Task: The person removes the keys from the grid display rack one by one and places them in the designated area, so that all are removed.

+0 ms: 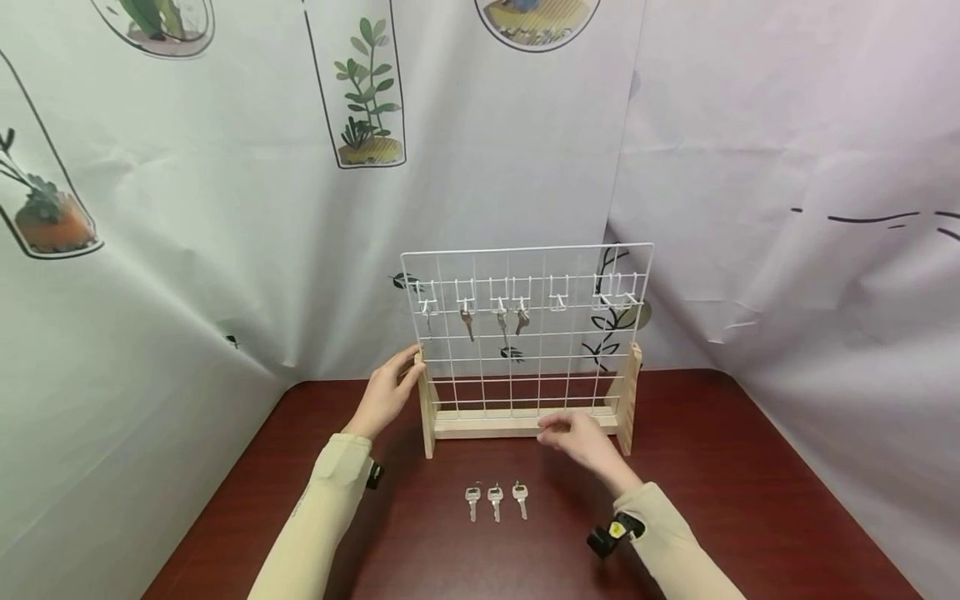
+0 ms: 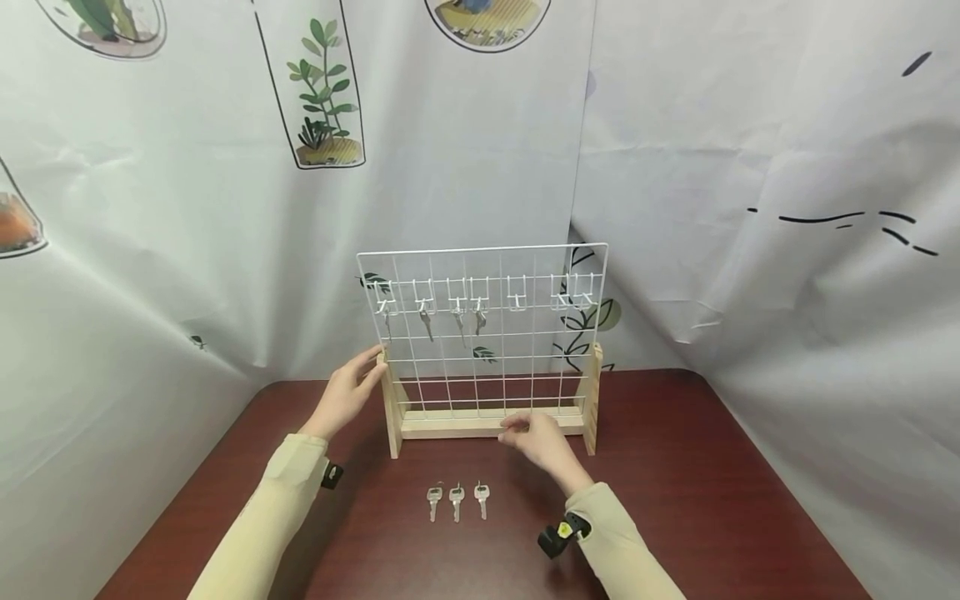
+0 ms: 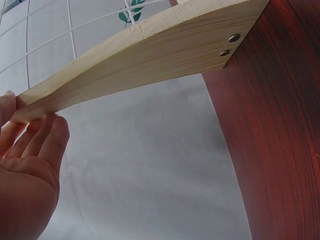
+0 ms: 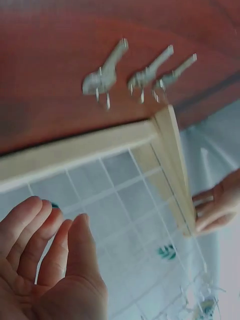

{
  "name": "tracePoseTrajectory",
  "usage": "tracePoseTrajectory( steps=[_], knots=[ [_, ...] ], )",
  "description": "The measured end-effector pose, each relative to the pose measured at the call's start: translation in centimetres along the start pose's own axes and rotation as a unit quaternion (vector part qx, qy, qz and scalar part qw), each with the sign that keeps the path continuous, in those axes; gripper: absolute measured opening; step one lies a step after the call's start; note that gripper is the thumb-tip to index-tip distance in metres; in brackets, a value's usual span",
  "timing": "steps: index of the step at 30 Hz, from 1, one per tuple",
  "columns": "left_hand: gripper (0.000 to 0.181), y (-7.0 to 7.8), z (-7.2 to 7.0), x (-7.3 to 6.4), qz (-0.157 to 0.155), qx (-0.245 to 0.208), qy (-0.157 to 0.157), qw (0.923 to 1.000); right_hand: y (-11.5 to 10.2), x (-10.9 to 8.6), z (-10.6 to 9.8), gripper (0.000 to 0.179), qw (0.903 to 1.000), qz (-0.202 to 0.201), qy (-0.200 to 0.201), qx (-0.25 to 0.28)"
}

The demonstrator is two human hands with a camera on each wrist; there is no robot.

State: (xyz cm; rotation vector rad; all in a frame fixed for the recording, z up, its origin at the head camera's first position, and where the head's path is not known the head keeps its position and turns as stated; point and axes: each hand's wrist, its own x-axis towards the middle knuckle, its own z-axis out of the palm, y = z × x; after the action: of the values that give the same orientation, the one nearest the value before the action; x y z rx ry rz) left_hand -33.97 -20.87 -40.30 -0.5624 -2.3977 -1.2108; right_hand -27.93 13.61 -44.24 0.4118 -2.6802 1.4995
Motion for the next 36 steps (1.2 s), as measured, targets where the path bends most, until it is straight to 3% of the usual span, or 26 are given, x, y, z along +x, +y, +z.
tracePoseTrajectory(
  steps=[6,13,25,36],
  knots=[
    [0.046,0.0,-0.1,0.0,-0.006,-0.004,-0.005,1.0,-2.2,1.6,-1.8,0.022,0.9976,-0.02,0.057,-0.033],
    [0.047,0.0,-0.1,-0.1,-0.005,-0.006,-0.005,1.0,-4.9,2.9,-3.5,0.028,0.994,-0.053,0.096,-0.005],
    [0.045,-0.1,-0.1,0.0,0.004,-0.006,0.0,1.0,-9.1,4.9,-4.6,0.034,0.9877,-0.072,0.133,0.04],
    [0.045,0.0,-0.1,0.0,0.003,-0.007,0.002,1.0,-10.4,6.4,-4.0,0.041,0.9814,-0.072,0.131,0.12]
  ],
)
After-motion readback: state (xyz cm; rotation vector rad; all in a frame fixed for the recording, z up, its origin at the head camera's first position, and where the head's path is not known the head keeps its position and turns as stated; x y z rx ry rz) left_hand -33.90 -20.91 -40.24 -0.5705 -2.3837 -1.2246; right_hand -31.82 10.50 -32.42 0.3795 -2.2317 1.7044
